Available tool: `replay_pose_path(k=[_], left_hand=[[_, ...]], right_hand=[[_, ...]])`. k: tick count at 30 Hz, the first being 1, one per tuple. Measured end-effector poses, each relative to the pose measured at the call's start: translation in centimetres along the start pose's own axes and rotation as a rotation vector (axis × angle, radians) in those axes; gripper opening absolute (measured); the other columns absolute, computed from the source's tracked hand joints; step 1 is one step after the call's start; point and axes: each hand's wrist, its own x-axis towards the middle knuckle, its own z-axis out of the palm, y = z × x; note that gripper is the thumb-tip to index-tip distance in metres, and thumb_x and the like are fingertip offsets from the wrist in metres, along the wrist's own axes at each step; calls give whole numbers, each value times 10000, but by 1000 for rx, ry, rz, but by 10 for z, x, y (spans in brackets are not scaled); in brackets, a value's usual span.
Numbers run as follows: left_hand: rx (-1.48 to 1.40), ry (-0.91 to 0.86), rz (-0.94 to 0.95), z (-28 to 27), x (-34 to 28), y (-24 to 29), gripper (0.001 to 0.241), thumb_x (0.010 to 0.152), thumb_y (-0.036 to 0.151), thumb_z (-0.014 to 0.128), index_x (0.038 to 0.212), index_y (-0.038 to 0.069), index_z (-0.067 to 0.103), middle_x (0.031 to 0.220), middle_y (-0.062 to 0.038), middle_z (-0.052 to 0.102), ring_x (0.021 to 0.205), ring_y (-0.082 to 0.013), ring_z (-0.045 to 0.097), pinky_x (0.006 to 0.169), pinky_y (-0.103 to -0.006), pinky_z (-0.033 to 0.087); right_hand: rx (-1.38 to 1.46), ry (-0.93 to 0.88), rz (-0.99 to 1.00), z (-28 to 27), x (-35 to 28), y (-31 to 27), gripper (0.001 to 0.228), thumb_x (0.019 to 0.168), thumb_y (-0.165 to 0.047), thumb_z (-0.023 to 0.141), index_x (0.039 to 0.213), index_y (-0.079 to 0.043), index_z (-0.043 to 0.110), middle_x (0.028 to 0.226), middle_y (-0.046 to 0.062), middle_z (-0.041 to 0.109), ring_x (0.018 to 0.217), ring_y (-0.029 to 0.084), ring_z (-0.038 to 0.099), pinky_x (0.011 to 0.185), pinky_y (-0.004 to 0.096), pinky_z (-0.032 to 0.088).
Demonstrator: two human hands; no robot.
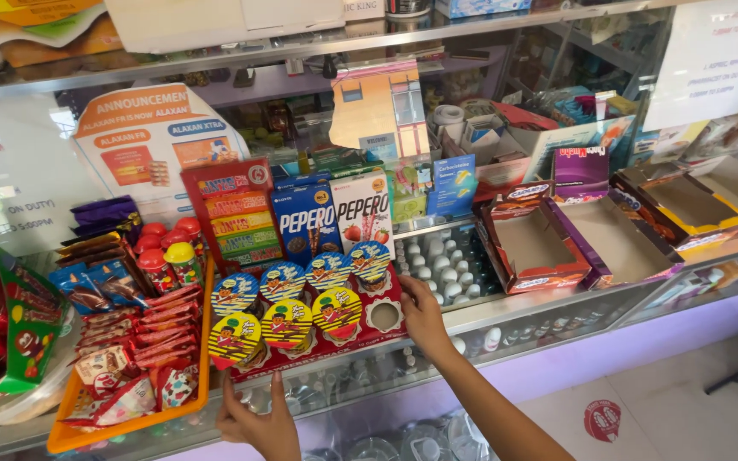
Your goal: Organize various chocolates and snacks from a bulk box into display trays and sections on a store counter.
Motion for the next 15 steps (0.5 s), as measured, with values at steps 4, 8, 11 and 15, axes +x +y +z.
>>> replay_pose_path(k=[4,8,11,15], left_hand=[[-177,103,35,10,-27,18,895,829,273,876,1563,11,436,1306,-190,385,1177,-299,421,988,-409,406],[-101,10,12,47,-95,-4,867,678,234,897,1402,-32,499,1076,-115,491,950,-262,496,874,-402,436],[-253,-33,315,76,-145,20,795,612,185,881,1299,-19,535,1014,-111,515,907,-261,472,859,-409,411],[-491,-257,365,105,-208,54,669,628,134,839,1238,30,584,1033,-114,513,875,-229,492,807,-367,431]], right_hand=[[151,26,-47,-17,-11,6,347,1013,-68,536,1350,-7,589,1310,113,599,1255,200,609,1040,321,488],[182,87,26,-68,-39,-30,329,1007,-109,554,1325,-31,585,1320,66,653,1256,177,614,1048,302,471],[177,169,80,-117,-57,-30,287,1013,-117,571,1271,-14,640,1215,91,690,1190,196,642,1001,315,493],[290,290,154,-185,-85,-19,262,1022,-131,546,1201,12,673,1111,121,718,1023,214,697,913,363,572]])
